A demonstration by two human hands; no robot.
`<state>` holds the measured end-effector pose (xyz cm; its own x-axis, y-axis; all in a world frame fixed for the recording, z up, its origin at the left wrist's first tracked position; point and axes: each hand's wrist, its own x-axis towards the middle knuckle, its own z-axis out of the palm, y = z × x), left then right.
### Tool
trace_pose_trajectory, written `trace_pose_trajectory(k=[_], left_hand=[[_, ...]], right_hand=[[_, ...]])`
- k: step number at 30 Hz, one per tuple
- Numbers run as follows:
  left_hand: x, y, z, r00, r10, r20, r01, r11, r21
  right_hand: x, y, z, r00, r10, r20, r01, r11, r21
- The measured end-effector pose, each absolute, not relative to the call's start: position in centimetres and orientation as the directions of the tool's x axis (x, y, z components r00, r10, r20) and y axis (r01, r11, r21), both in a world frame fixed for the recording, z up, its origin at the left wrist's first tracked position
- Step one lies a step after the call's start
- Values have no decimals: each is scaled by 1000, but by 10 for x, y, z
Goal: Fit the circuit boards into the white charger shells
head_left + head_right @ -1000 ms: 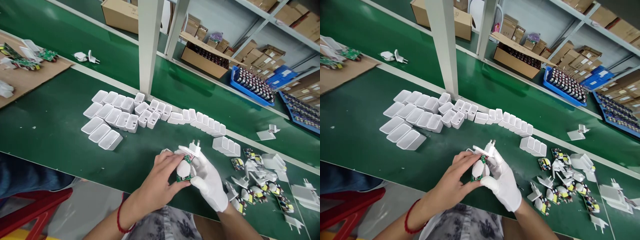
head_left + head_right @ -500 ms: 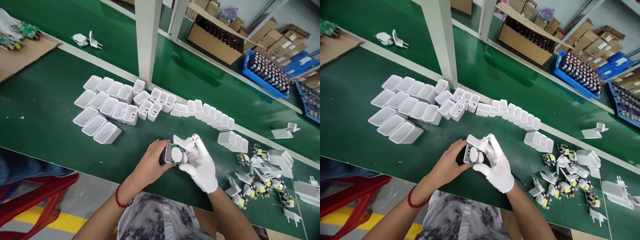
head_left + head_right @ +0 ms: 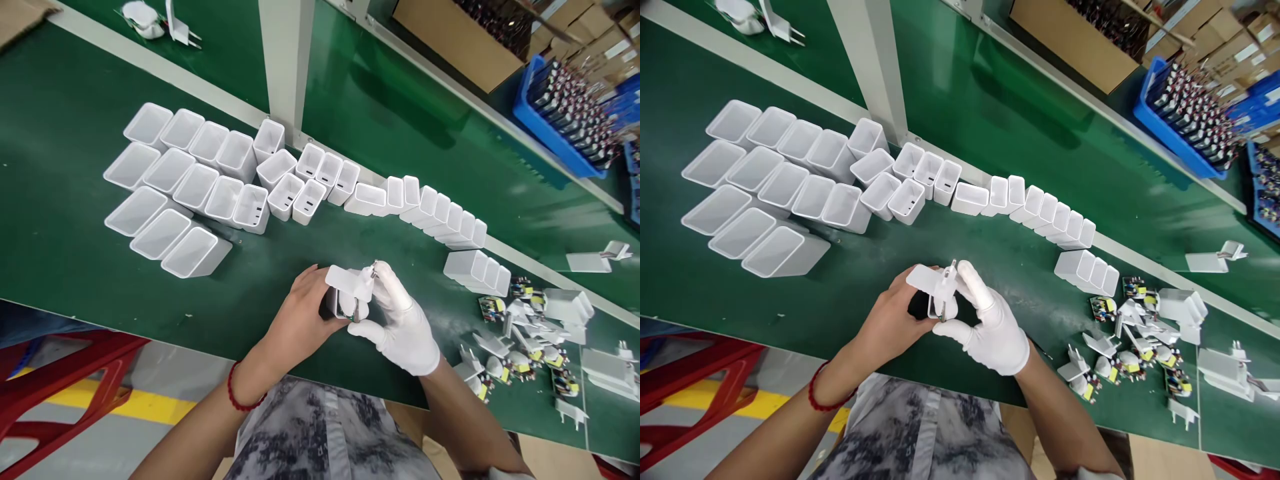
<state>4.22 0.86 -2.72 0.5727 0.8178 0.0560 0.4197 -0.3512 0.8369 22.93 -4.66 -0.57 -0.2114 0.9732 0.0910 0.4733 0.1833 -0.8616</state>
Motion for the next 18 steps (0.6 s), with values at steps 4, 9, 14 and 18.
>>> trace_pose_trajectory(k=[4,9,14,18], left_hand=[[42,9,-26,577,816,32,434,-340,834],[41,10,-27,581,813,45,433,-355,828],[41,11,-27,589,806,58,426,-371,825],[40,10,-28,596,802,47,438,-374,818]], right_hand=[[229,-45,-6,-201,970,139,459,218,-861],[225,-41,-2,-228,959,166,460,256,-850],[223,-40,9,-203,974,104,555,201,-807],[222,-38,8,-219,973,77,542,187,-819]])
